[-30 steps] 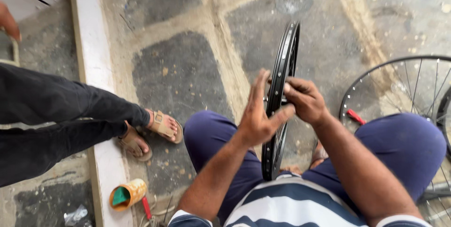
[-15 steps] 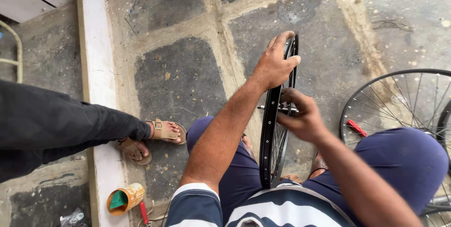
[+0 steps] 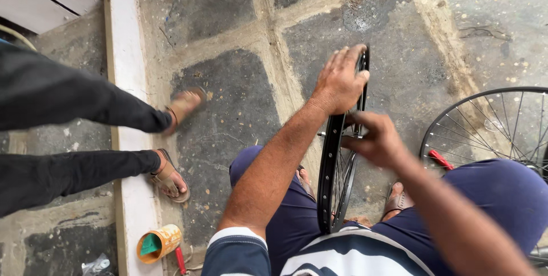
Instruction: The person sits on the ground and works on a bicycle wheel, using a small tool to tighten or adjust the spokes and nipples. They rotate the wheel frequently to access different sections and inspect the alignment.
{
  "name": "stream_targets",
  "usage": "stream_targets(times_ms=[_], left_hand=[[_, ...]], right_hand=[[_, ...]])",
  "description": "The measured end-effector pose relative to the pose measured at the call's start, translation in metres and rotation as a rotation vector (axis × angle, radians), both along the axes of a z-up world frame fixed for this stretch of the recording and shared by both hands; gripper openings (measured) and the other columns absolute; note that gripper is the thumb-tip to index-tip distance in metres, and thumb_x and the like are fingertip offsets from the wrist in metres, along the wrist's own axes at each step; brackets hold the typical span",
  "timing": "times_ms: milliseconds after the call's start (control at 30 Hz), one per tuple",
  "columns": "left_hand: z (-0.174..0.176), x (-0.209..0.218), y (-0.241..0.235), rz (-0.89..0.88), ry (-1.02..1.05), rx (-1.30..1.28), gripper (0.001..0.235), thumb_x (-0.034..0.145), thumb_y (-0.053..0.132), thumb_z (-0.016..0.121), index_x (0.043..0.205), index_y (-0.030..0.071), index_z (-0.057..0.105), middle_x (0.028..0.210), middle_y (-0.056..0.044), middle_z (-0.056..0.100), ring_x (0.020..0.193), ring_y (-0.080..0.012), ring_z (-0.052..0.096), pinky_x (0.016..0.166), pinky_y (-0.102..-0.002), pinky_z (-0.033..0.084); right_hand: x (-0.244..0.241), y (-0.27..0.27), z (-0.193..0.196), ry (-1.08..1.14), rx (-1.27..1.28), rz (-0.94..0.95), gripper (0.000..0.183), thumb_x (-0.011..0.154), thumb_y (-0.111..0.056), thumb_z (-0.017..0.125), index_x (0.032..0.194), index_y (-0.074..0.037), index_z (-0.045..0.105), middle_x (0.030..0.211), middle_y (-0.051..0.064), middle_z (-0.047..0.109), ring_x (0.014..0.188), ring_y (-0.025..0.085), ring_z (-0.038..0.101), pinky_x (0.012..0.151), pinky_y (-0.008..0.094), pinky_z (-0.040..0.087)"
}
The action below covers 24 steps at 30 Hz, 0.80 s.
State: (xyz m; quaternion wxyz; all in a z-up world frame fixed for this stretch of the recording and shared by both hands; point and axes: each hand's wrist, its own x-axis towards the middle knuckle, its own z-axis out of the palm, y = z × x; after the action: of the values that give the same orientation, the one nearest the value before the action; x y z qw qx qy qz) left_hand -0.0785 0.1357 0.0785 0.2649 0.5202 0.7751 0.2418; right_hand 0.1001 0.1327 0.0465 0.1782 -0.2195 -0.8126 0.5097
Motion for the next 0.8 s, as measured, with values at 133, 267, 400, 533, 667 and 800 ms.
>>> stream_targets(times_ms=[133,267,400,533,667,800], left_hand=[[0.002,0.006,0.001,-0.005,-0.020,0.046,0.064,0.097,0.034,0.052,0.157,0.020,0.033,0.160,-0.019,0.039,0.152,-0.0358,0.031,0.128,-0.053,0.021],[0.008,0.020,0.002,-0.009,0.033,0.060,0.062,0.097,0.032,0.053,0.155,0.023,0.034,0.162,-0.018,0.031,0.153,-0.0375,0.021,0.124,-0.058,0.012],[0.020,0.023,-0.003,0.052,-0.053,0.000,0.063,0.093,0.028,0.052,0.154,0.025,0.035,0.157,-0.007,0.043,0.150,-0.0302,0.034,0.122,-0.058,0.020],[0.015,0.023,0.002,0.027,0.024,0.046,0.060,0.093,0.029,0.055,0.151,0.024,0.039,0.153,-0.008,0.046,0.148,-0.0315,0.036,0.121,-0.059,0.022],[-0.004,0.012,-0.006,-0.012,-0.025,0.284,0.054,0.096,0.028,0.057,0.148,0.019,0.048,0.152,-0.013,0.055,0.148,-0.0372,0.045,0.125,-0.054,0.036],[-0.004,0.010,-0.001,-0.004,-0.040,0.255,0.059,0.089,0.024,0.058,0.146,0.015,0.045,0.145,-0.018,0.052,0.140,-0.0405,0.043,0.116,-0.057,0.030]], right_hand=[[-0.007,-0.040,0.006,0.310,0.269,-0.220,0.031,0.079,-0.009,0.075,0.109,-0.005,0.068,0.103,0.012,0.075,0.091,0.023,0.076,0.077,0.037,0.061],[-0.005,0.006,0.002,0.205,-0.046,0.322,0.033,0.081,-0.002,0.068,0.113,-0.003,0.072,0.105,0.014,0.079,0.095,0.028,0.077,0.084,0.038,0.058],[-0.014,-0.020,-0.039,0.067,0.472,-0.074,0.009,0.083,-0.014,0.078,0.091,-0.010,0.079,0.077,0.010,0.076,0.068,0.026,0.070,0.066,0.039,0.055],[-0.020,-0.031,-0.056,0.354,0.112,-0.102,0.017,0.088,-0.004,0.065,0.103,-0.007,0.073,0.090,0.003,0.074,0.082,0.010,0.070,0.071,0.027,0.057],[0.004,0.016,-0.024,0.102,-0.737,0.289,0.038,0.083,-0.004,0.067,0.120,-0.003,0.073,0.101,0.006,0.075,0.088,0.010,0.065,0.075,0.028,0.053],[0.003,0.028,-0.007,-0.051,-0.738,0.326,0.038,0.084,-0.010,0.076,0.121,-0.001,0.073,0.099,0.009,0.076,0.090,0.016,0.068,0.078,0.032,0.056]])
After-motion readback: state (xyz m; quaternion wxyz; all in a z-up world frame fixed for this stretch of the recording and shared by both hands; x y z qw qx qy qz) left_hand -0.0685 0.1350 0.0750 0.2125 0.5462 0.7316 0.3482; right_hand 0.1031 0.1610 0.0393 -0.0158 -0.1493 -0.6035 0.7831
